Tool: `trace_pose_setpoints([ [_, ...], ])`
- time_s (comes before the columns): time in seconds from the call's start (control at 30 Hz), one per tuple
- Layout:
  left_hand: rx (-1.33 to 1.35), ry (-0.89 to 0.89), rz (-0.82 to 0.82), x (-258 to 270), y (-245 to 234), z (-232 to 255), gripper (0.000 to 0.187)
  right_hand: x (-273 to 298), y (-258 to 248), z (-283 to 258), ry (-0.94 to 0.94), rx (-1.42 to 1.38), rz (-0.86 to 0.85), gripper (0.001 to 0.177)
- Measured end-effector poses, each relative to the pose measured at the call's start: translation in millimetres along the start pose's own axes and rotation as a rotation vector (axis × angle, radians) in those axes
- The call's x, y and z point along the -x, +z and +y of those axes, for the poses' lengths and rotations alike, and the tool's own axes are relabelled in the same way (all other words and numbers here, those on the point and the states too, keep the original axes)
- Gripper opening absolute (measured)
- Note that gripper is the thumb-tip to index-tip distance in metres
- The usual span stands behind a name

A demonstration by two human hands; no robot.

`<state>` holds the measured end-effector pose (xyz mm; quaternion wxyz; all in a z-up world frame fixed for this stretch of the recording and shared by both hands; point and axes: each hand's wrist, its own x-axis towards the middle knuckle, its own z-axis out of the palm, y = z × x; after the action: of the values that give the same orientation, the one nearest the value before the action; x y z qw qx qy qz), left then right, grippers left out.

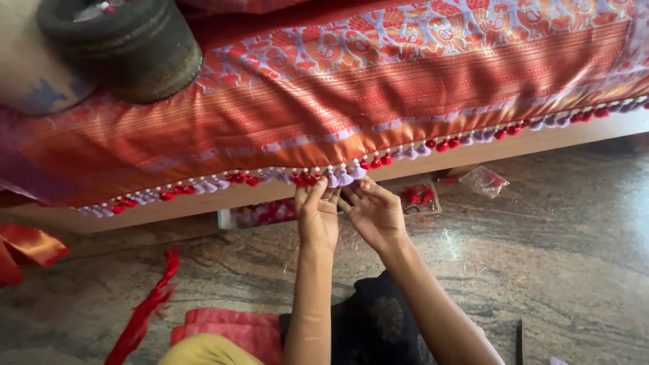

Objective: Glue decorative tassels and beads onto the edge of a sari.

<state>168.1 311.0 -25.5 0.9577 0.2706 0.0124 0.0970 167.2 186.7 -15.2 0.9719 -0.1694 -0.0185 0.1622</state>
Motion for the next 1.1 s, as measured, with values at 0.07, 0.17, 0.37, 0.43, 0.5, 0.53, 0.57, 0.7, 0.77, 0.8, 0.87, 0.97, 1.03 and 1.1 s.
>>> trace_pose_setpoints([
  [0.07,-0.043,-0.024,0.013,1.1,5.4,4.1,0.043,-3.5,-4.3,2.8,-0.007,-0.005,-0.028,0.033],
  [0.17,-0.087,-0.050,0.035,2.5,1.6,0.6,0.049,-5.4,-7.5,6.5,-0.026,0.030,-0.027,0.029],
  [0.37,-0.092,0.016,0.094,1.8,1.9,-0.6,0.056,-14.2,-18.6,8.9,-0.077,0.221,0.076,0.014],
  [0.43,-0.109,0.058,0.101,2.2,1.2,-4.0,0.055,-14.0,-21.0,9.4,-0.100,0.240,0.101,0.011],
  [0.5,-0.277,0.248,0.120,1.2,1.5,-8.7,0.059,-13.8,-22.8,10.1,-0.231,0.396,0.129,0.013],
  [0.53,-0.280,0.248,0.121,2.7,3.8,-8.5,0.059,-13.5,-23.2,10.7,-0.230,0.393,0.130,0.013],
  [0.57,-0.304,0.256,0.141,4.4,6.4,-8.4,0.060,-13.0,-23.6,11.1,-0.269,0.510,0.137,0.013],
  [0.7,-0.231,0.223,0.080,4.5,11.4,-7.7,0.051,-20.9,-37.7,9.2,-0.270,0.532,0.120,0.014],
  [0.77,0.035,0.044,0.036,-11.9,-24.4,-20.4,0.038,-25.5,-40.7,-0.8,-0.194,0.400,0.082,0.018],
  [0.8,0.300,-0.142,-0.002,-18.0,-42.1,-29.2,0.027,-25.3,-43.6,-7.2,-0.112,0.270,0.053,0.022],
  [0.87,0.369,-0.082,-0.099,-14.2,-40.4,-32.4,0.021,-15.0,-14.9,-18.2,-0.038,0.085,0.032,0.034],
  [0.97,0.431,-0.013,-0.143,5.7,15.2,-5.8,0.024,-8.0,4.6,-27.8,0.002,-0.155,-0.035,0.050],
  [1.03,0.428,-0.004,-0.082,14.5,31.1,5.0,0.034,-8.0,2.8,-30.5,-0.028,-0.208,-0.076,0.051],
  [1.1,0.495,-0.007,-0.127,10.2,12.3,-4.0,0.022,-10.6,-5.5,-37.7,-0.074,-0.254,-0.122,0.053],
])
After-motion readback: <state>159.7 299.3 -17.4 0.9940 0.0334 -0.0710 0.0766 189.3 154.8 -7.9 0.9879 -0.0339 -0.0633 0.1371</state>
